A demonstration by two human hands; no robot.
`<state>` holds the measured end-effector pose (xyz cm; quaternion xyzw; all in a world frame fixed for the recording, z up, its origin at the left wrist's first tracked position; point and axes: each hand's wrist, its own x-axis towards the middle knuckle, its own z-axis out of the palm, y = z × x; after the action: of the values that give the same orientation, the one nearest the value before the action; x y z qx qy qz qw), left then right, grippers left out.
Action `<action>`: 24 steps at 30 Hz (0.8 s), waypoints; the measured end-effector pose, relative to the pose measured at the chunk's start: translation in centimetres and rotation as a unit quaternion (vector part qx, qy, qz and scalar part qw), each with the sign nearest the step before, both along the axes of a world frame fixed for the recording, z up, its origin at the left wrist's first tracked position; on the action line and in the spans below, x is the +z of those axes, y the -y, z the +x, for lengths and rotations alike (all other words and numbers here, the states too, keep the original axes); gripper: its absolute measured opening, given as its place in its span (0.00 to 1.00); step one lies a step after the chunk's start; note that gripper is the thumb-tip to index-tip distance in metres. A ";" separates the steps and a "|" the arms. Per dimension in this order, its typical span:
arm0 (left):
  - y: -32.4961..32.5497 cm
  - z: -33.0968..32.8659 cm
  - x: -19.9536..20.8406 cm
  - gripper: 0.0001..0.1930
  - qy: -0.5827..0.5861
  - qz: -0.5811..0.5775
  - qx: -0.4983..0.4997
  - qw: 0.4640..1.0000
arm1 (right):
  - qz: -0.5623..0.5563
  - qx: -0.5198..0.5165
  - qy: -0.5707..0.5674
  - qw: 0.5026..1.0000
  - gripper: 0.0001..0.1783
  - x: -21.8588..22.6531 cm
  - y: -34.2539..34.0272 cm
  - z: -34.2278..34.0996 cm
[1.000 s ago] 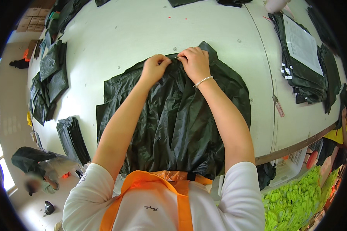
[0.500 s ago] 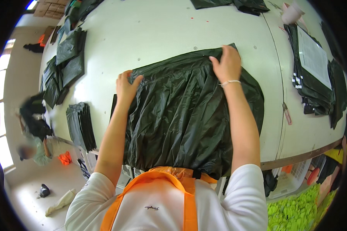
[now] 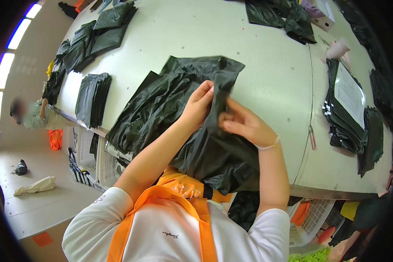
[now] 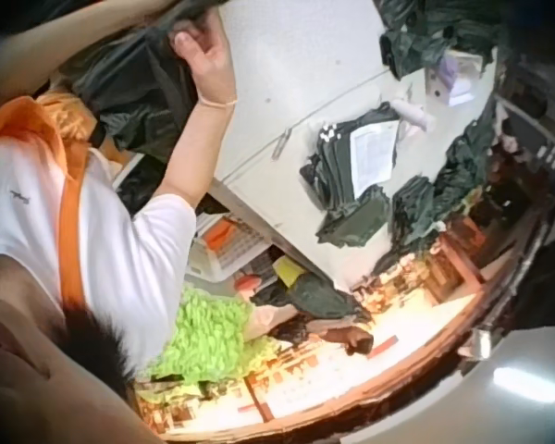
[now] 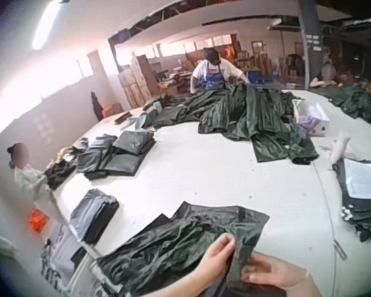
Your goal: The person folds a dark green jacket on a white table. They smooth the fabric, fold the sleeves inward, fold the jacket in half, then fold it again into a compact rectangle. The folded jacket is placed into a white plastic basket.
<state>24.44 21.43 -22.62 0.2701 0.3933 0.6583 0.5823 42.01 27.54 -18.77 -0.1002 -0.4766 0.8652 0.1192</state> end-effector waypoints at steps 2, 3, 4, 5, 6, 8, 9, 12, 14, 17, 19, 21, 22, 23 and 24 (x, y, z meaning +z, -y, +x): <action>3.1 0.9 4.6 0.06 -0.006 -0.003 0.057 0.998 | 0.014 0.006 -0.014 1.000 0.27 -0.8 -0.5 3.9; 5.2 1.1 6.5 0.05 -0.017 0.012 0.031 0.999 | 0.019 -0.069 0.052 0.996 0.25 -1.4 -1.1 5.2; 7.7 1.5 8.8 0.05 -0.026 0.026 0.003 0.999 | 0.023 -0.146 0.118 0.982 0.23 -1.3 -1.3 5.7; 10.4 1.9 10.6 0.06 -0.025 0.041 -0.067 0.997 | 0.079 -0.219 0.131 0.964 0.23 -1.1 0.2 4.0; 13.1 2.4 12.5 0.06 -0.024 0.056 -0.141 0.988 | 0.208 -0.183 0.068 0.959 0.22 -1.6 1.2 3.2; 18.2 2.6 15.5 0.07 -0.026 0.094 -0.273 0.957 | 0.219 -0.235 0.085 0.943 0.25 -2.6 7.2 -0.4; 20.5 2.4 16.4 0.08 0.009 0.099 -0.314 0.944 | 0.287 -0.177 0.084 0.938 0.25 -2.0 9.3 -2.6; 26.6 1.6 17.6 0.08 0.127 0.082 -0.475 0.867 | 0.420 -0.143 -0.008 0.896 0.17 -3.6 16.7 -5.7; 29.9 0.9 17.0 0.19 0.159 0.063 -0.493 0.853 | 0.349 -0.166 0.072 0.919 0.08 -2.1 22.4 -4.8; 34.2 -0.3 15.5 0.38 0.117 0.088 -0.445 0.883 | 0.256 -0.261 0.200 0.909 0.08 -0.6 27.8 2.3; 36.8 -1.2 12.8 0.37 -0.001 0.080 -0.388 0.918 | 0.267 -0.369 0.328 0.828 0.09 1.8 31.1 9.3; 39.3 -1.6 10.7 0.37 -0.182 0.047 -0.386 0.903 | 0.311 -0.412 0.479 0.710 0.09 4.3 35.1 15.5; 40.4 -1.5 10.5 0.41 -0.209 -0.027 -0.447 0.869 | 0.348 -0.392 0.561 0.641 0.09 6.1 38.0 18.0; 42.2 -0.3 8.3 0.38 -0.347 0.074 -0.402 0.844 | 0.389 -0.358 0.625 0.575 0.09 7.6 40.8 19.1; 43.8 0.9 5.9 0.36 -0.472 0.174 -0.337 0.796 | 0.422 -0.318 0.684 0.504 0.09 9.1 43.5 20.1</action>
<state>25.29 -22.36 -16.69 0.7595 0.3826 0.2684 0.4525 62.12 -15.97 -9.66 -0.7432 -0.6546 0.1287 0.0517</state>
